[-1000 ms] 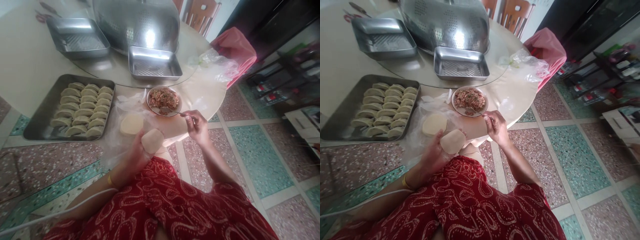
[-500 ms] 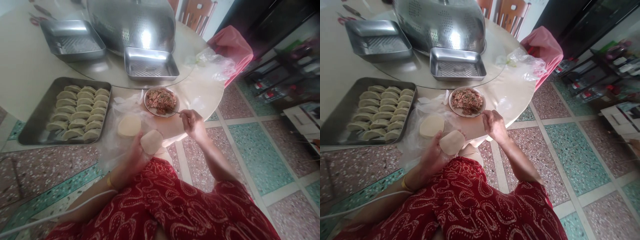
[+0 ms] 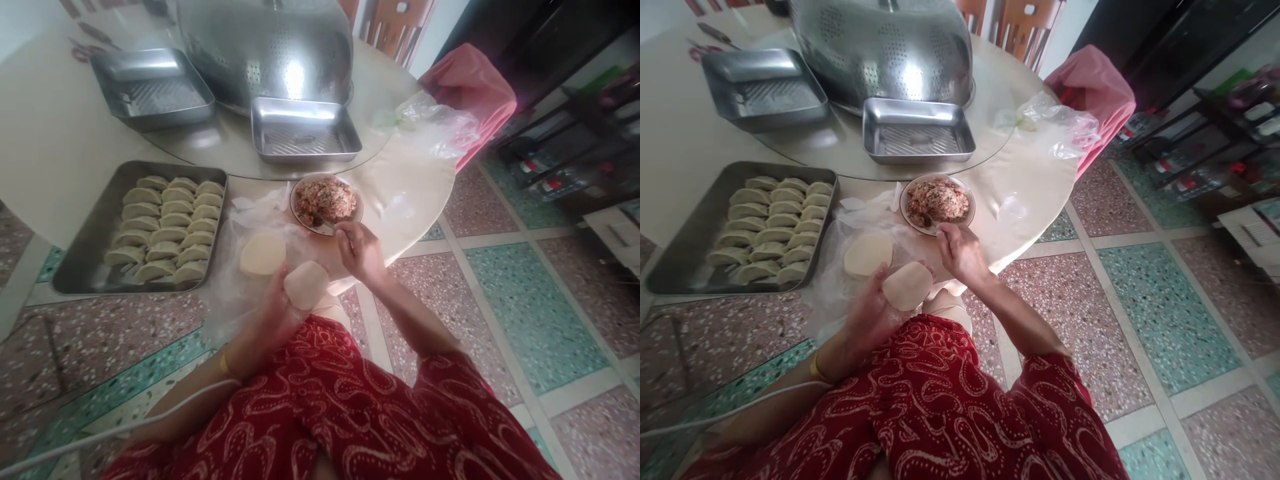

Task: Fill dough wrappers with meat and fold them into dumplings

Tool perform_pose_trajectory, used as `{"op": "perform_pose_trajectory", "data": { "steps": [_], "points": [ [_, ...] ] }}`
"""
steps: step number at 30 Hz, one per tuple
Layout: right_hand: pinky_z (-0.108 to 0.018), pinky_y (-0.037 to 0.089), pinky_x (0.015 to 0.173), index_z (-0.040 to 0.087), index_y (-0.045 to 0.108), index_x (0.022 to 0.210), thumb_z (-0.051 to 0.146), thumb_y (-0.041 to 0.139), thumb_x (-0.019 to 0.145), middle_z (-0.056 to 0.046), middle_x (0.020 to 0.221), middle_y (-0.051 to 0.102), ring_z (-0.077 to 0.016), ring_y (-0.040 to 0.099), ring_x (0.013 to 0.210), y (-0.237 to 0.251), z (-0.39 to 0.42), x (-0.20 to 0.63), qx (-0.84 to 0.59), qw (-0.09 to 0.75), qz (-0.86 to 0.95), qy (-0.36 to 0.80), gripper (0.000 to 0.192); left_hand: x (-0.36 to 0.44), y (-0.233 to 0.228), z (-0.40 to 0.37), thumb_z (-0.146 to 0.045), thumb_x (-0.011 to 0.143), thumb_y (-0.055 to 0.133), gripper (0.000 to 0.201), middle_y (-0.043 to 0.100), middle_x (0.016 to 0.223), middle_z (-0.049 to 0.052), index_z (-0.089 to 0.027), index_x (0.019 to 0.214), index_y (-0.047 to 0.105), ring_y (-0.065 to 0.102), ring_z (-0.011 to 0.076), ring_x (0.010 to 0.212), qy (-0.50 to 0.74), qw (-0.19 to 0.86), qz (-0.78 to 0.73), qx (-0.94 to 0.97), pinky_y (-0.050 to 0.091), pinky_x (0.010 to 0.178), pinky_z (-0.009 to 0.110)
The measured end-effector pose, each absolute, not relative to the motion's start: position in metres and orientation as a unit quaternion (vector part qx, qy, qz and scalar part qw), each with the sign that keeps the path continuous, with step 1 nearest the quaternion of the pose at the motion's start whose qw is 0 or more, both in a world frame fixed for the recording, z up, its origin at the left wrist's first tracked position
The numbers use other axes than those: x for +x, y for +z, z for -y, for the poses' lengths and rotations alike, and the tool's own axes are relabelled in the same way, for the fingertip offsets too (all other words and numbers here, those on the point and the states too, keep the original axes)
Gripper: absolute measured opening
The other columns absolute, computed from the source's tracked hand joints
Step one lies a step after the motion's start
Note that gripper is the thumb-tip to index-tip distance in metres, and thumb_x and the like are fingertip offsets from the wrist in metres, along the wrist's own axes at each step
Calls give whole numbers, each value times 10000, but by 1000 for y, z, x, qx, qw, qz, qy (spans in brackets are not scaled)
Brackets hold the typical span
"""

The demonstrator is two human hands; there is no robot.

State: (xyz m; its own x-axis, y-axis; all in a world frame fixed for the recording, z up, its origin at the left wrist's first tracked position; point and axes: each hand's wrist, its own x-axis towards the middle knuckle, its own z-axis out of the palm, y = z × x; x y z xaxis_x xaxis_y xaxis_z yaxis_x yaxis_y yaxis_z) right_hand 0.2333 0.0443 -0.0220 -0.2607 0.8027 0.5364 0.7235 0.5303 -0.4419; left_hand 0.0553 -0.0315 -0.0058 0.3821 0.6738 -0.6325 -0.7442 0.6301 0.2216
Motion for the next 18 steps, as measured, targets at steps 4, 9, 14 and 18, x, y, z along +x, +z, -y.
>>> {"op": "perform_pose_trajectory", "data": {
  "steps": [4,9,14,18],
  "points": [
    [-386,606,758,228,605,1066,251,423,991,-89,914,748,-218,701,874,-32,-41,232,-457,370,807,48,198,55,-7,30,-463,1022,377,533,747,1086,150,-81,1333,579,720,231,928,429,831,-350,-50,565,758,294],
    [-420,624,756,256,638,1100,178,452,961,-81,971,763,-230,704,903,-36,-40,247,-404,376,832,65,245,55,-6,28,-446,1022,375,526,741,1122,150,-75,1335,578,711,237,1017,432,827,-355,-60,565,798,290],
    [-447,630,820,295,650,1171,124,489,947,-60,1074,764,-226,699,1014,-28,-45,258,-374,372,847,61,325,55,-7,28,-447,1000,431,523,733,1159,133,-102,1373,556,699,233,1061,435,831,-341,-61,558,872,301],
    [-428,637,838,286,647,1153,105,490,949,-49,1132,761,-206,701,1025,-28,-53,255,-340,367,864,55,314,55,-5,29,-458,1007,410,541,734,1149,138,-92,1383,545,702,237,1044,433,832,-342,-62,557,856,300]
  ]
}}
